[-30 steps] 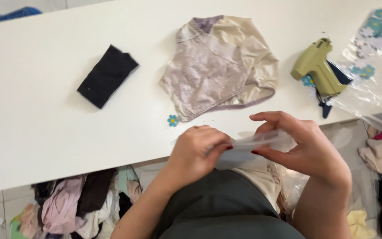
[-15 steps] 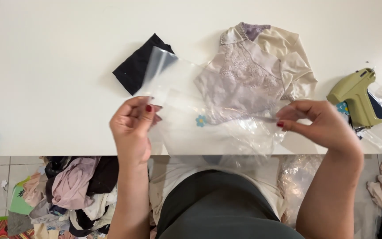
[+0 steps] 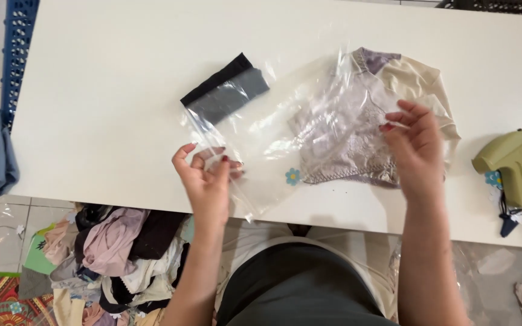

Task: Folding various pieces of underwear and placing them into a clear plastic bag on a white table.

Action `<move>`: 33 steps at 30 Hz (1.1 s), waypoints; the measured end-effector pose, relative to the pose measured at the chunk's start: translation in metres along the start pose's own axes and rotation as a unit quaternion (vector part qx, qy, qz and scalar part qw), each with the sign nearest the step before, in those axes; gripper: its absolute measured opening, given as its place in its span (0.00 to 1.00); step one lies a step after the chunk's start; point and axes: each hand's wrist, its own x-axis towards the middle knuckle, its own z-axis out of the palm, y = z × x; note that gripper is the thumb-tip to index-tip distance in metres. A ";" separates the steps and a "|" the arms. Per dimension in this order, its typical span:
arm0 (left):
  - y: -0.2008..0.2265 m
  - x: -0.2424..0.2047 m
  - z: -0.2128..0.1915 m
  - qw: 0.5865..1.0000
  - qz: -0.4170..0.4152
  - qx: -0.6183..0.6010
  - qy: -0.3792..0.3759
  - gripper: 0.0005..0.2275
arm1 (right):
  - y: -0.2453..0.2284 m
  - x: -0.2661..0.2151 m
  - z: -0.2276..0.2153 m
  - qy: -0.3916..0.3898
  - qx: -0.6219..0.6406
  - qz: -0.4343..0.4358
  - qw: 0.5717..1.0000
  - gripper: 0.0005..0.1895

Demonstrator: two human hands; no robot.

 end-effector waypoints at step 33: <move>-0.057 -0.007 0.077 0.970 -0.063 -0.028 -0.233 0.13 | 0.032 -0.062 0.056 -0.057 -0.192 -0.106 0.974 0.12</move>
